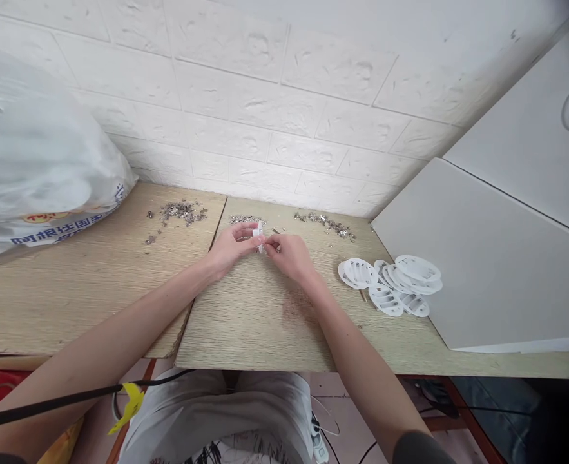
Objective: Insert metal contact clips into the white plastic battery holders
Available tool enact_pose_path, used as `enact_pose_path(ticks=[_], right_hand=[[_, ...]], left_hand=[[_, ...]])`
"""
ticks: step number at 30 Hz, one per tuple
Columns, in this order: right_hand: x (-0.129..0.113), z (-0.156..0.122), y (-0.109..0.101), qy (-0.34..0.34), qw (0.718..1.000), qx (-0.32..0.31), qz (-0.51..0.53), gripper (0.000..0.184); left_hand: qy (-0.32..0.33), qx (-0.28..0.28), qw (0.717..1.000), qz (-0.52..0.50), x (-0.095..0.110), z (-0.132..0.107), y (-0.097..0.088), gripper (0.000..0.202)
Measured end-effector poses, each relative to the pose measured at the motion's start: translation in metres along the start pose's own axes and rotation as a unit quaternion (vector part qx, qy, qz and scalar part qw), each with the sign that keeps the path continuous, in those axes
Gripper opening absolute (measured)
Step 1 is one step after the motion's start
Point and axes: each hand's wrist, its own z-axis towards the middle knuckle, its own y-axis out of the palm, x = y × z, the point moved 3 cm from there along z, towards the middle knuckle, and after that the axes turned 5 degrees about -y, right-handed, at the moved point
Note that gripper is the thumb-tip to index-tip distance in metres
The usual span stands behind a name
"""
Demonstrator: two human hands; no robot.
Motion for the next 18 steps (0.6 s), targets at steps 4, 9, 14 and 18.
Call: enact_pose_path(ticks=[4, 9, 14, 18], right_hand=[[0.0019, 0.0002, -0.0067, 0.022, 0.993, -0.026, 0.112, 0.019], [0.0037, 0.0003, -0.0111, 0.056, 0.982, -0.021, 0.179, 0.023], [0.005, 0.001, -0.0081, 0.064, 0.981, 0.0, 0.184, 0.021], [0.0067, 0.0012, -0.0051, 0.075, 0.969, 0.019, 0.233, 0.022]], left_hand=[[0.012, 0.003, 1.0, -0.023, 0.0023, 0.0017, -0.0015, 0.04], [0.038, -0.012, 0.999, 0.004, 0.0029, 0.0035, -0.0035, 0.039], [0.025, -0.021, 0.999, -0.008, 0.0029, 0.0015, -0.0008, 0.04], [0.029, -0.029, 0.999, -0.019, 0.0041, 0.0011, 0.0004, 0.039]])
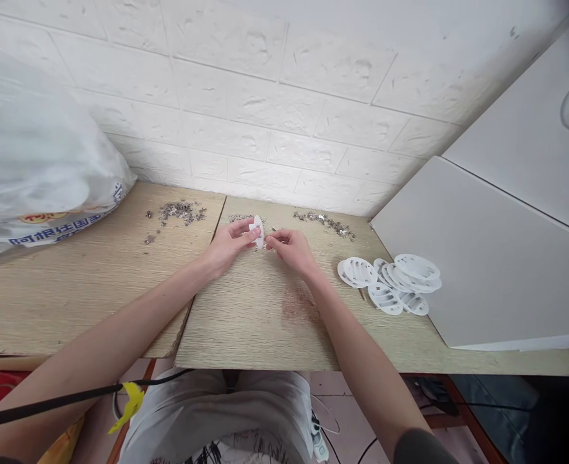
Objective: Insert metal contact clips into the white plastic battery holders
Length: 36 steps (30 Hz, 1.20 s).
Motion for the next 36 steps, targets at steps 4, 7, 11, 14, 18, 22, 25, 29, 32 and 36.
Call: enact_pose_path(ticks=[4, 7, 11, 14, 18, 22, 25, 29, 32, 36], right_hand=[[0.0, -0.001, -0.001, 0.029, 0.997, 0.02, 0.073, 0.024], [-0.001, -0.001, -0.003, 0.054, 0.987, 0.037, 0.145, 0.027], [-0.001, 0.001, -0.004, 0.04, 0.982, 0.058, 0.177, 0.027], [-0.002, 0.002, 0.0, -0.001, 0.988, 0.047, 0.145, 0.024], [-0.011, -0.002, 0.001, -0.109, 0.992, 0.069, 0.001, 0.015], [-0.018, -0.007, 0.002, -0.209, 0.967, 0.078, -0.123, 0.012], [-0.018, -0.008, 0.004, -0.238, 0.957, 0.066, -0.149, 0.015], [-0.017, -0.01, 0.006, -0.256, 0.949, 0.058, -0.173, 0.018], [-0.018, -0.011, 0.006, -0.253, 0.948, 0.063, -0.181, 0.018], [-0.017, -0.008, 0.004, -0.217, 0.961, 0.069, -0.156, 0.013]], left_hand=[[0.016, -0.04, 0.999, -0.028, 0.003, 0.0, 0.001, 0.043], [0.031, -0.065, 0.997, -0.035, 0.007, -0.002, 0.003, 0.046], [0.066, -0.037, 0.996, 0.051, 0.007, -0.003, 0.003, 0.046], [0.113, 0.005, 0.983, 0.145, 0.006, -0.003, -0.001, 0.034], [0.177, 0.055, 0.949, 0.255, 0.009, -0.006, -0.005, 0.022], [0.238, 0.071, 0.917, 0.313, 0.015, -0.011, -0.005, 0.019], [0.25, 0.058, 0.909, 0.329, 0.014, -0.014, -0.003, 0.018], [0.249, 0.044, 0.913, 0.321, 0.013, -0.015, -0.002, 0.017], [0.248, 0.042, 0.919, 0.305, 0.015, -0.016, -0.002, 0.017], [0.251, 0.046, 0.916, 0.31, 0.013, -0.013, -0.002, 0.018]])
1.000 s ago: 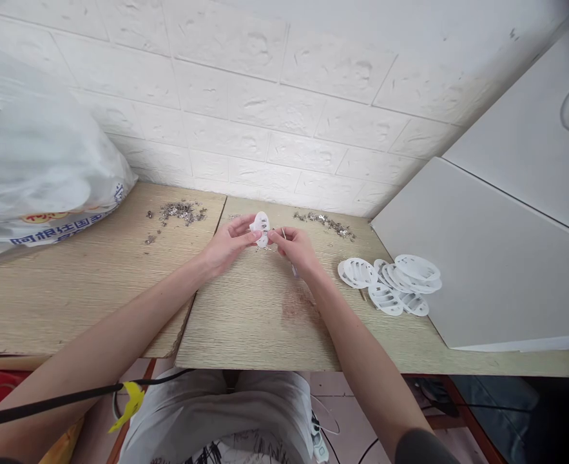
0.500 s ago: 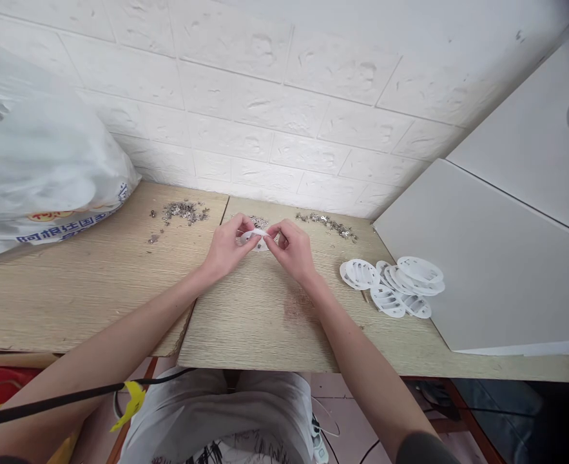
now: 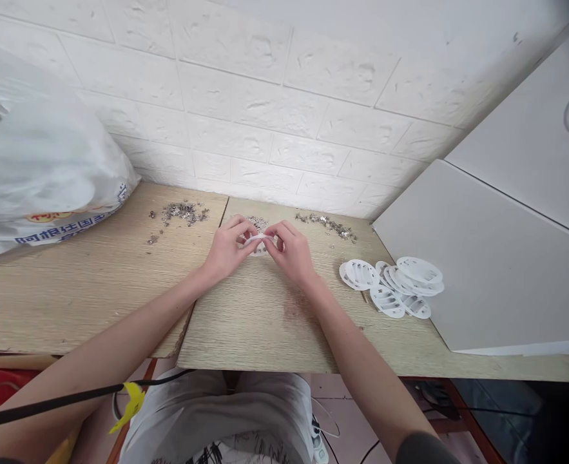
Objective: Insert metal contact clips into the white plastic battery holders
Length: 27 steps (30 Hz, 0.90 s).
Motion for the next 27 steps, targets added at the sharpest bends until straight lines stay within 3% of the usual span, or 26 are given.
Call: enact_pose_path(ticks=[6, 13, 18, 27], right_hand=[[0.016, 0.001, 0.006, 0.154, 0.977, -0.062, 0.135, 0.016], [0.018, -0.004, 0.013, 0.214, 0.95, -0.12, 0.192, 0.011], [0.021, -0.005, 0.014, 0.268, 0.921, -0.165, 0.229, 0.01], [0.021, -0.006, 0.015, 0.328, 0.89, -0.141, 0.285, 0.007]], left_hand=[[-0.048, -0.045, 0.996, 0.054, -0.015, 0.004, 0.006, 0.018], [-0.084, -0.088, 0.976, 0.178, -0.012, 0.005, 0.004, 0.019], [-0.125, -0.171, 0.949, 0.233, -0.01, 0.001, 0.007, 0.026], [-0.181, -0.148, 0.951, 0.202, -0.013, 0.002, 0.008, 0.027]])
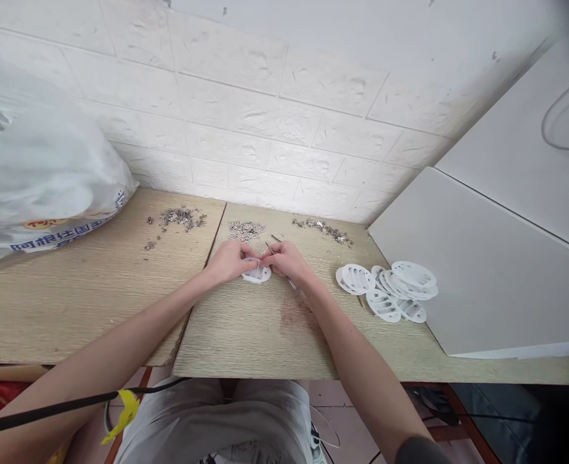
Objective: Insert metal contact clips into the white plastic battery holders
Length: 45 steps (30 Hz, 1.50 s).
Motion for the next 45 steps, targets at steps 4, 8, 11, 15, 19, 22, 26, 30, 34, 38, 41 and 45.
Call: enact_pose_path(ticks=[4, 8, 11, 15, 19, 22, 26, 30, 34, 38, 41, 45], right_hand=[[0.002, 0.002, 0.001, -0.007, 1.0, 0.001, 0.02, 0.009], [0.003, 0.002, 0.002, -0.008, 1.0, -0.005, 0.015, 0.005], [0.002, 0.002, 0.002, -0.009, 1.0, -0.004, 0.014, 0.006], [0.002, 0.003, 0.001, -0.001, 1.0, 0.001, 0.003, 0.007], [0.002, 0.005, 0.0, 0.001, 0.999, 0.014, -0.051, 0.005], [0.003, 0.006, 0.002, -0.019, 0.997, 0.007, -0.074, 0.006], [0.004, 0.006, 0.003, -0.069, 0.995, -0.016, -0.07, 0.01], [0.003, 0.002, -0.001, -0.06, 0.996, -0.04, -0.06, 0.013], [0.003, 0.001, -0.007, -0.036, 0.998, -0.052, 0.008, 0.017], [0.004, 0.003, -0.011, -0.025, 0.995, -0.013, 0.1, 0.025], [0.002, 0.003, -0.012, -0.013, 0.989, 0.004, 0.147, 0.029], [-0.003, 0.002, -0.012, -0.004, 0.982, 0.011, 0.187, 0.029]], left_hand=[[-0.012, 0.006, 1.0, -0.028, -0.001, 0.002, 0.0, 0.023], [-0.008, 0.011, 0.998, -0.058, -0.003, 0.003, 0.001, 0.021], [-0.009, 0.01, 0.999, -0.046, -0.005, 0.005, 0.002, 0.022], [-0.01, 0.007, 1.0, -0.024, -0.005, 0.005, 0.003, 0.025], [-0.015, -0.007, 1.0, 0.001, -0.004, 0.004, 0.003, 0.028], [0.013, -0.001, 0.999, 0.033, -0.004, 0.002, 0.003, 0.025], [0.076, 0.018, 0.994, 0.077, -0.005, 0.0, 0.005, 0.018], [0.054, 0.009, 0.996, 0.07, -0.006, 0.001, 0.005, 0.018], [0.013, -0.026, 0.997, -0.078, -0.004, 0.001, 0.003, 0.027], [-0.023, -0.038, 0.951, -0.307, 0.002, 0.001, -0.001, 0.034], [-0.029, -0.063, 0.894, -0.442, 0.005, 0.002, 0.0, 0.031], [-0.027, -0.101, 0.842, -0.528, 0.007, 0.003, 0.002, 0.024]])
